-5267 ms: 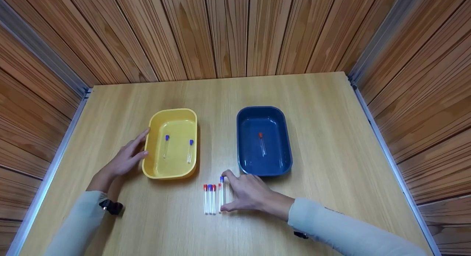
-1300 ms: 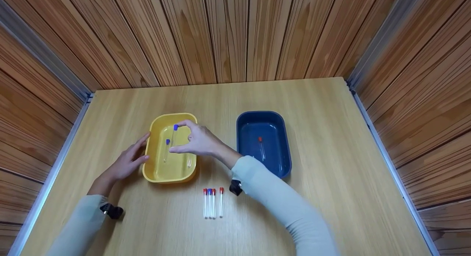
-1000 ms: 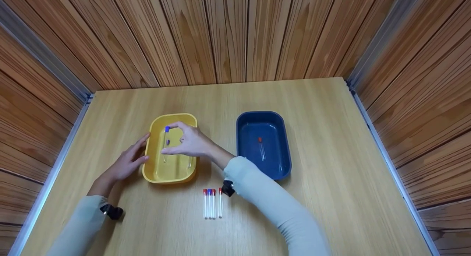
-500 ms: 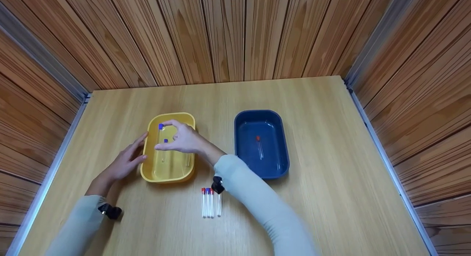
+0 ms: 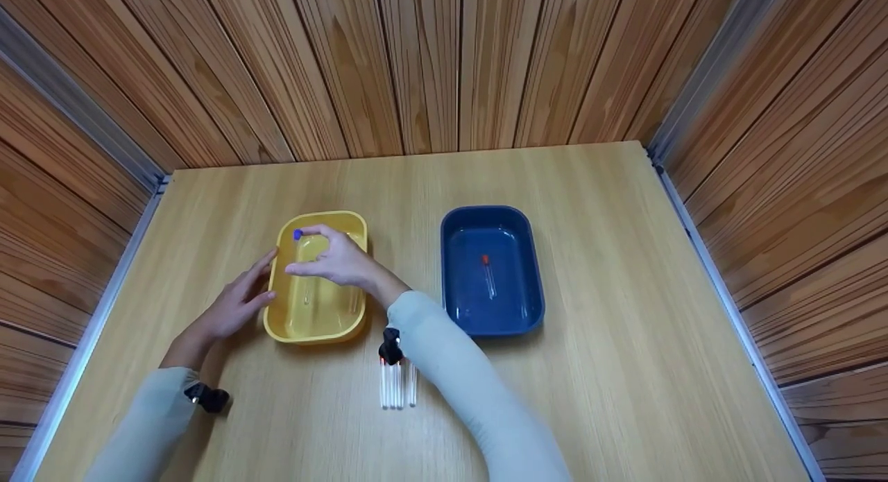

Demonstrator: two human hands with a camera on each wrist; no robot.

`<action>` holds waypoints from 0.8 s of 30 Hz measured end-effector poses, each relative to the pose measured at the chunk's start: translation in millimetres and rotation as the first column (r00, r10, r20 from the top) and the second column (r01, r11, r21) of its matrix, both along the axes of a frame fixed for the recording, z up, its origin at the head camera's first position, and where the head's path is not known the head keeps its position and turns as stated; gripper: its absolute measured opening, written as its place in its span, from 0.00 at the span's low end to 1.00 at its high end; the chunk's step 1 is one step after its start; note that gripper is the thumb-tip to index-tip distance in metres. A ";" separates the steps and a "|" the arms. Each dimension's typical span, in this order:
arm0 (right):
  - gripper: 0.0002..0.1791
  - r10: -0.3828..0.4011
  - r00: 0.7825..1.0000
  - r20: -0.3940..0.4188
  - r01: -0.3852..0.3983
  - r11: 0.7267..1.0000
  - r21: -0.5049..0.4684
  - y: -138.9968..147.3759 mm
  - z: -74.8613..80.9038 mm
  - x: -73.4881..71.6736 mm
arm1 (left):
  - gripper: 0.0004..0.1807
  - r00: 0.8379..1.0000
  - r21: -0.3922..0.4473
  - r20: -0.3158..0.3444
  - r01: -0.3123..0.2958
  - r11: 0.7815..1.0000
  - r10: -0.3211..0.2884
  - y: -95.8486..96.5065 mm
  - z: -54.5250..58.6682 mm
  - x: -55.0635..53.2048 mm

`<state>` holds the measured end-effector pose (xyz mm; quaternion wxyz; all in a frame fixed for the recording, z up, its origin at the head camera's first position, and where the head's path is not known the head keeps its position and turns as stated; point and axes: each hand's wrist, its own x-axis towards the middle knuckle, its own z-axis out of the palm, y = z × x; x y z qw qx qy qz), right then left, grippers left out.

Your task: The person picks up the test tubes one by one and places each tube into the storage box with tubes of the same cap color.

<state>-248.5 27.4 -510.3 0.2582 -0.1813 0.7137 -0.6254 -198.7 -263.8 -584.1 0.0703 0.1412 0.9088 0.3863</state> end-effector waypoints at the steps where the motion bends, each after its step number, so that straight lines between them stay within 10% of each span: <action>1: 0.42 -0.001 1.000 0.013 0.001 1.000 -0.004 -1.0 -1.3 -0.4 | 0.44 1.000 0.005 -0.023 0.001 1.000 -0.001 -1.0 -2.4 -0.4; 24: 0.47 -0.043 0.997 0.069 0.034 0.991 0.129 -14.4 -13.0 -2.7 | 0.46 1.000 -0.024 0.030 -0.008 1.000 0.009 1.2 1.2 0.4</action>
